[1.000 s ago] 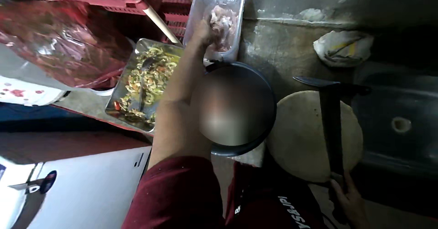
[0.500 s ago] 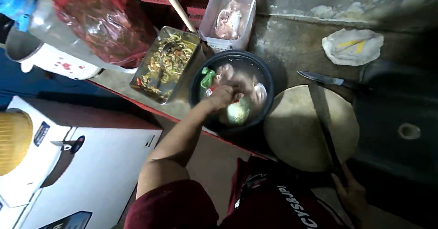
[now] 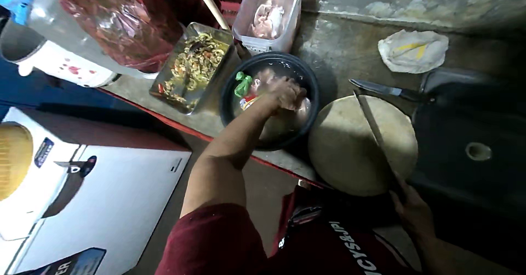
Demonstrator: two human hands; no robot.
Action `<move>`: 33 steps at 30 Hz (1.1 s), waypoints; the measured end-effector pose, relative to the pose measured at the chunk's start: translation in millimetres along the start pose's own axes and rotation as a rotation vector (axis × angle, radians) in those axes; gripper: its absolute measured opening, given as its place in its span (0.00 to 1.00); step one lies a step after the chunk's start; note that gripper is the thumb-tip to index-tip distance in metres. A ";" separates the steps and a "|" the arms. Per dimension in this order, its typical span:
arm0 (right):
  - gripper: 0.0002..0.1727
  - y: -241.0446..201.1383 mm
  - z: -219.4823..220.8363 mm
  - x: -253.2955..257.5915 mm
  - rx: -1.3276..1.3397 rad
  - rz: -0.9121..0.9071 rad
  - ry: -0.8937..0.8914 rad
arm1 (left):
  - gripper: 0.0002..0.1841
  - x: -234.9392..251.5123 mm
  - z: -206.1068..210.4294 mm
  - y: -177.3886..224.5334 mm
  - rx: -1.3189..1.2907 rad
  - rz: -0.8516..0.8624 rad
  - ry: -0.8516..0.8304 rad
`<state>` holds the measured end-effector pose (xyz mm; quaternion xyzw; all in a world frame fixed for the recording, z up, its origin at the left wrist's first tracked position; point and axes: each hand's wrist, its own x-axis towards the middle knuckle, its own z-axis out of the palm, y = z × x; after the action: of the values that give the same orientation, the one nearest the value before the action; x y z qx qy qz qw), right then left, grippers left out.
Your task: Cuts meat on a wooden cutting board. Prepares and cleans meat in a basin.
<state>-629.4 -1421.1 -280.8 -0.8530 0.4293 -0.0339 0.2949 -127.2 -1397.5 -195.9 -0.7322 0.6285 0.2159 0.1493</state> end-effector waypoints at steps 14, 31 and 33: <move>0.31 9.7 0.4 2.7 -0.020 -0.054 0.001 | 0.29 -7.6 18.2 35.0 0.073 0.080 -0.131; 0.29 5.5 -6.7 12.1 -0.112 -0.096 -0.023 | 0.18 -55.7 5.0 -0.7 -1.360 -0.277 0.500; 0.28 4.6 -11.8 15.5 -0.120 -0.118 0.015 | 0.21 -56.5 11.4 0.9 -1.402 -0.364 0.461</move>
<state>-626.6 -1440.4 -276.5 -0.8926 0.3820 -0.0319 0.2374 -136.2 -1343.8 -177.2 -0.7742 0.2288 0.3782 -0.4531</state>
